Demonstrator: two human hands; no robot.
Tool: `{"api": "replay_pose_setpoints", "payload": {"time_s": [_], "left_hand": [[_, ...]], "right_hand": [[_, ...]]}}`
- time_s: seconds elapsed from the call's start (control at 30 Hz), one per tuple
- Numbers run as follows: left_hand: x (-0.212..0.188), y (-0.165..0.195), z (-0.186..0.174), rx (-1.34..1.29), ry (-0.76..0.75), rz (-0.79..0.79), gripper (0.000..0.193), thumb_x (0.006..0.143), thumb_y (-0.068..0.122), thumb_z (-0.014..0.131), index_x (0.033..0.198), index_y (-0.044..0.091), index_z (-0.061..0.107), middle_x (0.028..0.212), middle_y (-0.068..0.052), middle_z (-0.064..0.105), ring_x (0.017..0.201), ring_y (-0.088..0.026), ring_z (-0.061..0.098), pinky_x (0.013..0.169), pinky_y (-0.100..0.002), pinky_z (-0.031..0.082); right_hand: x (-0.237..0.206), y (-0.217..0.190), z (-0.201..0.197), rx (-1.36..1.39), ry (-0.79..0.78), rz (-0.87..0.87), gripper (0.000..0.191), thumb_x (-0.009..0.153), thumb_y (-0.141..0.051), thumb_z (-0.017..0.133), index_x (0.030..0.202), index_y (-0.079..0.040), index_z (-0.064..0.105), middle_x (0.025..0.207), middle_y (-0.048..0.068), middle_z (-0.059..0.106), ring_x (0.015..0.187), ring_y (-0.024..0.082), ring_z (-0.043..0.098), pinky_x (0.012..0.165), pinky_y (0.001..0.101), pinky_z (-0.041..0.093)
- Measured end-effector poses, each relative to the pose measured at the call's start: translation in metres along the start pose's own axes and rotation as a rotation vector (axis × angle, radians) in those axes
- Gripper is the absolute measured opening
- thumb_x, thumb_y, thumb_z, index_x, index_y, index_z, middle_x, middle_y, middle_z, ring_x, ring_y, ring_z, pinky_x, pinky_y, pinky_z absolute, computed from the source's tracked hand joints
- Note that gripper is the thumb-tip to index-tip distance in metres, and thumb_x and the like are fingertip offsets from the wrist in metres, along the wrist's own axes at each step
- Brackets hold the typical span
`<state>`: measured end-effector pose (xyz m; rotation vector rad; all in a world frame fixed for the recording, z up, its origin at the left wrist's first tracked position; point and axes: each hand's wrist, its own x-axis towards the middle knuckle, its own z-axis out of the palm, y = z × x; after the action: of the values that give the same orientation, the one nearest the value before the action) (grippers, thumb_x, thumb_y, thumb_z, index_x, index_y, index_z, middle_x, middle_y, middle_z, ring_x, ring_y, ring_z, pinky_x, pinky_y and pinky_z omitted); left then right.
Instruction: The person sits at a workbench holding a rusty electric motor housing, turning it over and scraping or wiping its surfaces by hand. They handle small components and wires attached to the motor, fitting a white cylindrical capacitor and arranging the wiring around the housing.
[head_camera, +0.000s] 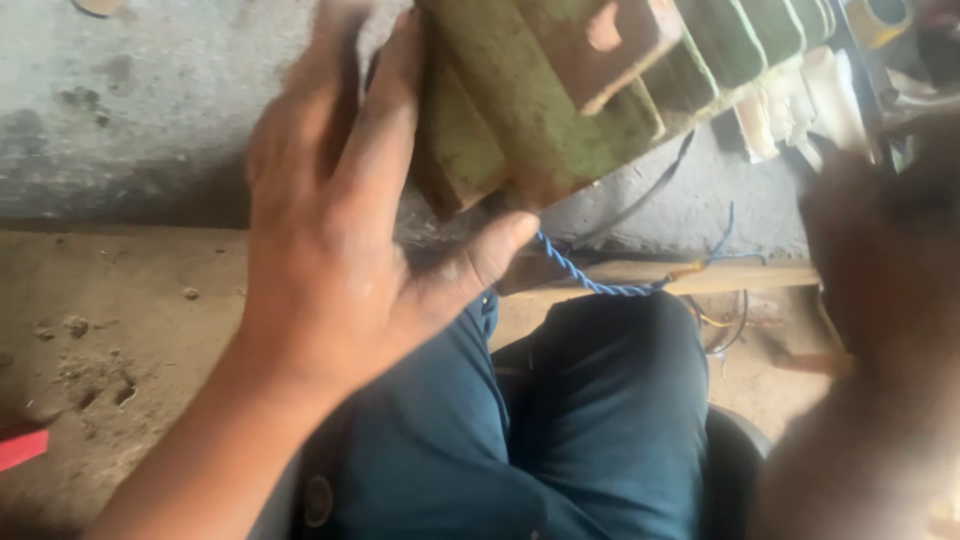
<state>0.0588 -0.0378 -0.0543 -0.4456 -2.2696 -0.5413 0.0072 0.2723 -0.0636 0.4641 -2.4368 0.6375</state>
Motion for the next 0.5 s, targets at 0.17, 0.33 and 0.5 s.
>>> {"api": "replay_pose_setpoints", "payload": {"time_s": [0.17, 0.33, 0.5], "left_hand": [[0.007, 0.052, -0.030, -0.368, -0.039, 0.045, 0.037, 0.104, 0.023, 0.074, 0.126, -0.002, 0.059, 0.122, -0.018, 0.064, 0.110, -0.032, 0.069, 0.099, -0.044, 0.057], [-0.013, 0.073, -0.012, -0.746, -0.172, -0.102, 0.031, 0.103, 0.021, 0.073, 0.121, -0.002, 0.063, 0.112, -0.015, 0.069, 0.099, -0.027, 0.071, 0.087, -0.034, 0.057], [-0.023, 0.068, -0.008, -0.872, -0.184, -0.137, 0.020, 0.104, 0.013, 0.074, 0.115, 0.000, 0.064, 0.108, -0.011, 0.070, 0.100, -0.024, 0.073, 0.088, -0.031, 0.059]], "right_hand": [[-0.076, -0.037, -0.026, 0.114, 0.036, 0.123, 0.016, 0.089, 0.006, 0.074, 0.091, -0.001, 0.059, 0.102, 0.016, 0.065, 0.088, 0.024, 0.064, 0.081, 0.0306, 0.052], [-0.095, -0.057, -0.043, 0.120, -0.049, 0.030, 0.022, 0.094, 0.008, 0.076, 0.098, -0.003, 0.057, 0.112, 0.015, 0.065, 0.097, 0.022, 0.066, 0.086, 0.0285, 0.052], [-0.083, -0.074, -0.047, 0.109, -0.104, -0.129, 0.019, 0.096, 0.006, 0.078, 0.103, -0.002, 0.063, 0.114, 0.014, 0.069, 0.100, 0.023, 0.068, 0.089, 0.0291, 0.055]]}}
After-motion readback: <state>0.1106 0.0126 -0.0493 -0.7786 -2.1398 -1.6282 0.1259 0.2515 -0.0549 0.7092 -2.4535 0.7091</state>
